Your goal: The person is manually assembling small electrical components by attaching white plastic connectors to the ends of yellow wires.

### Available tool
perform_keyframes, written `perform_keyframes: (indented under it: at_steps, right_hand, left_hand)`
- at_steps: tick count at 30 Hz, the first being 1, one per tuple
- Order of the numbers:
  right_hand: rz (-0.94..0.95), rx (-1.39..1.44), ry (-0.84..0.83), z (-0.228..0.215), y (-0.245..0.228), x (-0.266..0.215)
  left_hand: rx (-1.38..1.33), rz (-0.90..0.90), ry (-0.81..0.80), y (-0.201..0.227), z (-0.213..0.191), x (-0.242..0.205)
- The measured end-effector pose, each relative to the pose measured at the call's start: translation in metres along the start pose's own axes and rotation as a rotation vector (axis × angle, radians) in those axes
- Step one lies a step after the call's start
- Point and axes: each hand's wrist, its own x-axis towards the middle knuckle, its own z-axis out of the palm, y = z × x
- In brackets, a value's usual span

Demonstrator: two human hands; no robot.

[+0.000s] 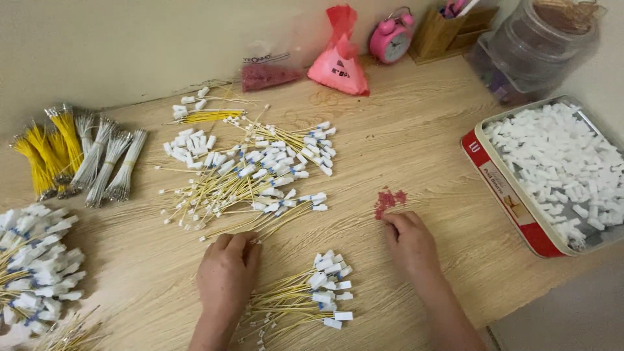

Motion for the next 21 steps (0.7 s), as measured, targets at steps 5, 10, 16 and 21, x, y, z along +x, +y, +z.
perform_keyframes:
  at_steps: [5,10,16,21]
  right_hand:
    - [0.152,0.123,-0.053,-0.013,-0.009,0.004]
    - [0.325,0.226,-0.130,-0.019,-0.013,0.002]
    - [0.259,0.059,-0.229,-0.016,-0.029,0.007]
    - [0.009,-0.107,-0.132,0.003,-0.012,0.005]
  left_hand:
    - [0.030,0.008,0.019,-0.004,0.007,-0.002]
    - [0.039,0.063,0.074,-0.008,0.015,-0.005]
    - [0.055,0.138,0.112,-0.011,0.014,-0.009]
    - [0.050,0.164,0.174,-0.014,0.019,-0.009]
